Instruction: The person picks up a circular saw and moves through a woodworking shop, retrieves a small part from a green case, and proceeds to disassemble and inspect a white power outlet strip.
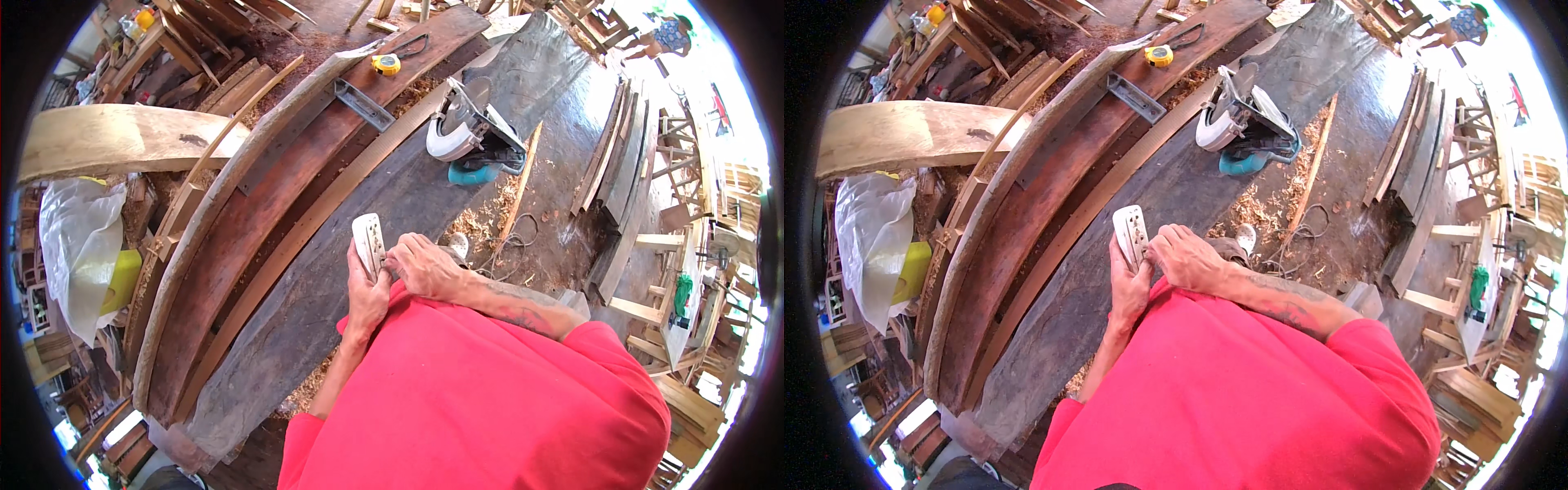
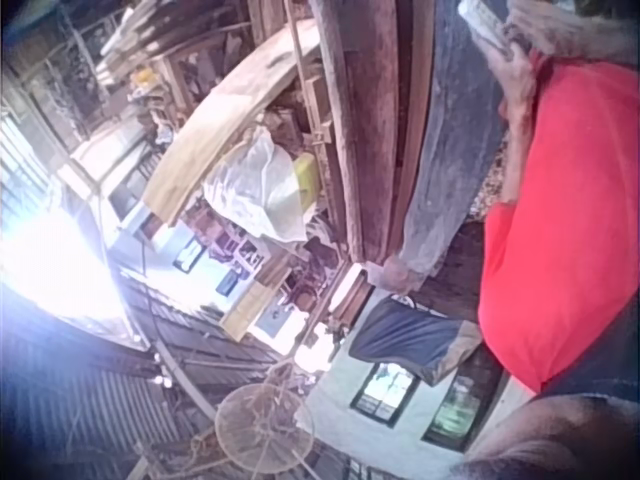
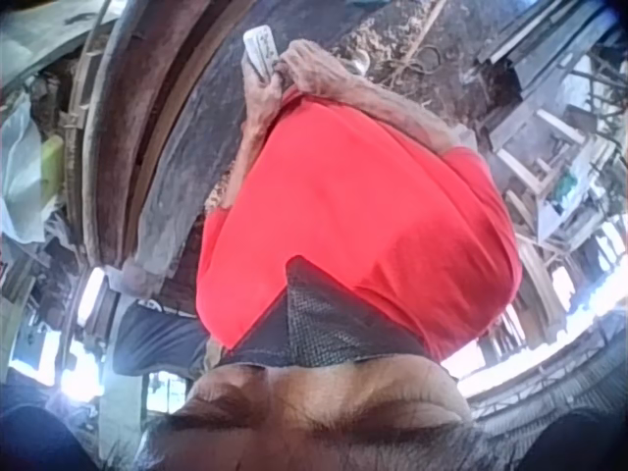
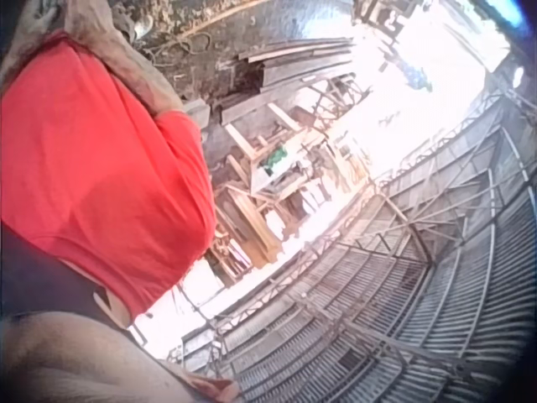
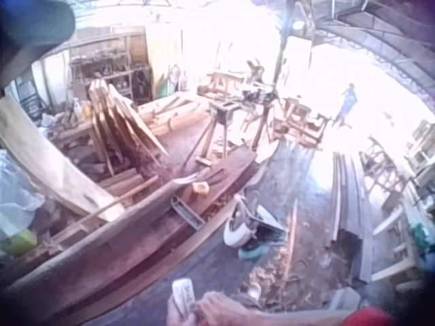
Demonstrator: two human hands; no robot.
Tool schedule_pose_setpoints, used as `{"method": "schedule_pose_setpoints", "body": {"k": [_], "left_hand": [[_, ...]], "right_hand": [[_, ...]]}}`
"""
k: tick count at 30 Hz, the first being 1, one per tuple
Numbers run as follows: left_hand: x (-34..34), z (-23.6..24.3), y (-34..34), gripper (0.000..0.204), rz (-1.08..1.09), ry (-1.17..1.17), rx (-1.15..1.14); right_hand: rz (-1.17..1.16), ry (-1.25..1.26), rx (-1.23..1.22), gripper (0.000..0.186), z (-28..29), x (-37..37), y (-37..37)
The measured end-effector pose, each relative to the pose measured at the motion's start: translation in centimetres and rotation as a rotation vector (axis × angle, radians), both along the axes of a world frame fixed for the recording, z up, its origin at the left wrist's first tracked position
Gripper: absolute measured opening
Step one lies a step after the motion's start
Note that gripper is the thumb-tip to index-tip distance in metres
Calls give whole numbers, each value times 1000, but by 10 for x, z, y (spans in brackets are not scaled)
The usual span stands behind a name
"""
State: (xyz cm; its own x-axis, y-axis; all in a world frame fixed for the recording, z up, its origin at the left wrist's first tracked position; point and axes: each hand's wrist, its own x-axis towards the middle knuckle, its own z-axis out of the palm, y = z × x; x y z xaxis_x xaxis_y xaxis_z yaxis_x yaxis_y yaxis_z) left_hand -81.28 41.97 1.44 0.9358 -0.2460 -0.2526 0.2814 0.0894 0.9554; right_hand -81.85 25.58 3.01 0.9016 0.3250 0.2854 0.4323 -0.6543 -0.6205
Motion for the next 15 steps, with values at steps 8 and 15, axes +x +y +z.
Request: {"method": "schedule_pose_setpoints", "body": {"k": [8, 15], "left_hand": [[6, 12, 6, 75, -288, -66, 233], [6, -26, 7, 79, -134, 19, -96]], "right_hand": [[-262, 1331, 963, 22, -8, 2, -7], [-200, 581, 488, 28, -18, -7, -2]]}}
